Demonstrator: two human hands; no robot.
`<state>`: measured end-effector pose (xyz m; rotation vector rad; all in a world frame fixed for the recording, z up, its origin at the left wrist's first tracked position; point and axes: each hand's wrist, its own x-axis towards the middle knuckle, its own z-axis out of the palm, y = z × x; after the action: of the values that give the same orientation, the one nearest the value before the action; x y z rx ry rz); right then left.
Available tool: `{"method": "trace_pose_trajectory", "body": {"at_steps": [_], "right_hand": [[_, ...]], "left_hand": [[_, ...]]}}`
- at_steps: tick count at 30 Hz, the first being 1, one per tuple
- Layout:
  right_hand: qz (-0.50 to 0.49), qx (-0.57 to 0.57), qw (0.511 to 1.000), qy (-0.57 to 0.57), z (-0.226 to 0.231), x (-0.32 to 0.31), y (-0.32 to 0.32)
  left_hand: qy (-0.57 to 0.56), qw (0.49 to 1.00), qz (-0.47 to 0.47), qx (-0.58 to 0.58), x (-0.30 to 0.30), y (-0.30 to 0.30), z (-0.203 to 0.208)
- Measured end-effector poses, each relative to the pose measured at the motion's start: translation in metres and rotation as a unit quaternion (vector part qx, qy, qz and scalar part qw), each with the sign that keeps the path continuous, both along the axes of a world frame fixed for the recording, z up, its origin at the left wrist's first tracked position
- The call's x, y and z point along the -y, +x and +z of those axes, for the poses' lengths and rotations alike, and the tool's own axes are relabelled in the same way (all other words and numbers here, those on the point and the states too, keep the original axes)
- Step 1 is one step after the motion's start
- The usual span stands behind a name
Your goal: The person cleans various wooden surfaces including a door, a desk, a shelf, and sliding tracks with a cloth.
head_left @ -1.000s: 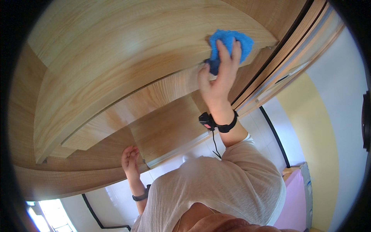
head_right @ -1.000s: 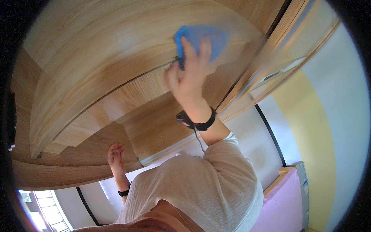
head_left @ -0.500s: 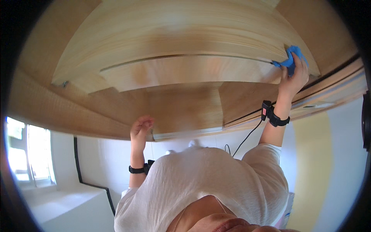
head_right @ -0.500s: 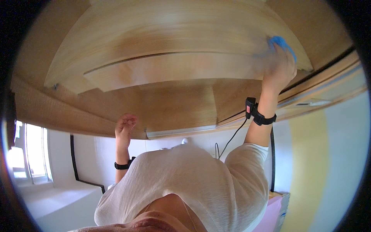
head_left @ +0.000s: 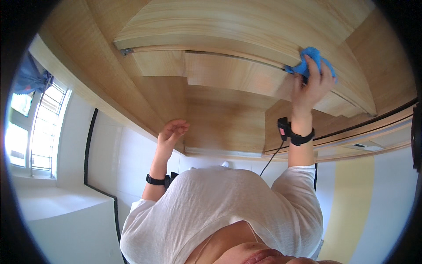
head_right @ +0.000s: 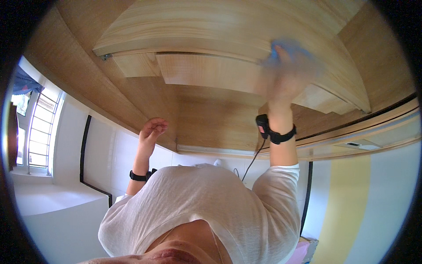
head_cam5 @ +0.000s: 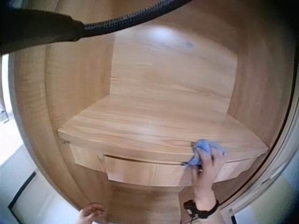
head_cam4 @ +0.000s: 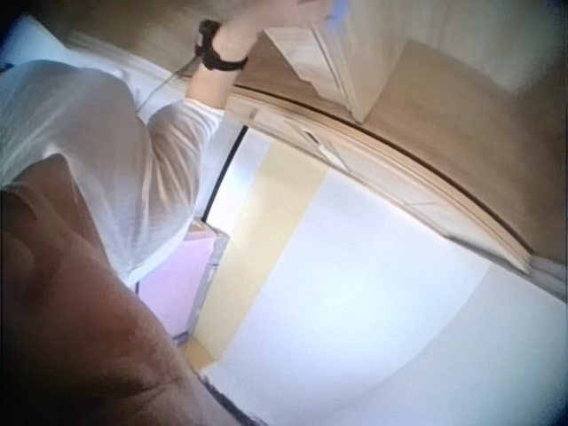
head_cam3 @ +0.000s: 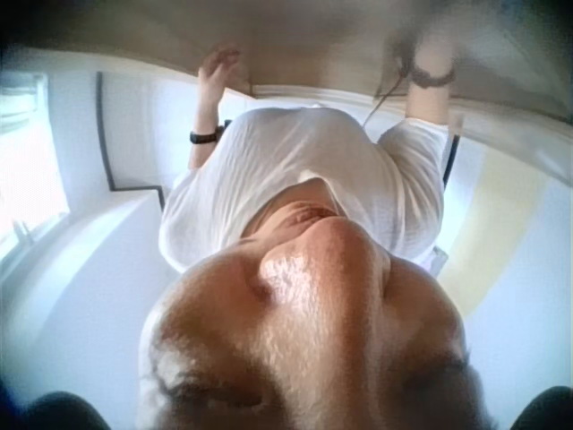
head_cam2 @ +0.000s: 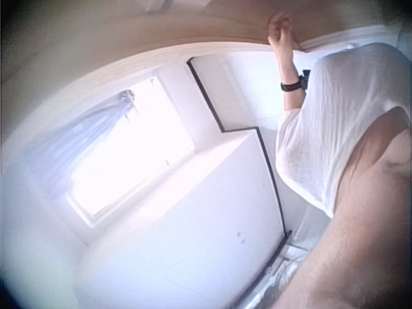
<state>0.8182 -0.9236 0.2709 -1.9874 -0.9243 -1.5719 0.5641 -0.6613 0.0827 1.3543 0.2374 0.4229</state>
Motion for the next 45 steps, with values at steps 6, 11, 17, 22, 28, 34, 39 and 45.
{"method": "trace_pose_trajectory", "body": {"at_steps": [6, 11, 17, 22, 28, 34, 39, 45], "right_hand": [[-0.010, -0.004, 0.999, -0.037, -0.006, -0.102, -0.046], [0.092, 0.028, 0.995, -0.023, -0.006, -0.172, -0.059], [0.110, 0.030, 0.993, -0.022, 0.005, -0.245, -0.096], [0.225, 0.065, 0.972, 0.006, 0.008, -0.277, -0.110], [0.332, 0.049, 0.941, -0.051, 0.002, -0.208, -0.115], [0.191, 0.005, 0.963, -0.192, -0.057, -0.142, -0.071], [0.120, -0.073, 0.970, -0.199, -0.083, -0.096, -0.041], [-0.012, -0.088, 0.996, -0.005, -0.096, 0.018, 0.019]], "left_hand": [[-0.001, 1.000, 0.017, -0.002, -0.012, -0.021, -0.018], [0.002, 1.000, 0.018, 0.000, -0.015, -0.037, -0.028], [-0.009, 1.000, 0.013, 0.013, -0.013, -0.049, -0.019], [-0.006, 1.000, -0.002, 0.025, -0.011, -0.049, -0.015], [-0.004, 1.000, -0.006, 0.006, -0.011, -0.052, -0.022], [-0.043, 0.999, -0.024, 0.001, -0.004, -0.037, -0.022], [-0.008, 0.998, -0.063, 0.003, 0.005, -0.012, -0.016], [-0.021, 0.999, -0.040, -0.022, 0.040, 0.008, -0.005]]}}
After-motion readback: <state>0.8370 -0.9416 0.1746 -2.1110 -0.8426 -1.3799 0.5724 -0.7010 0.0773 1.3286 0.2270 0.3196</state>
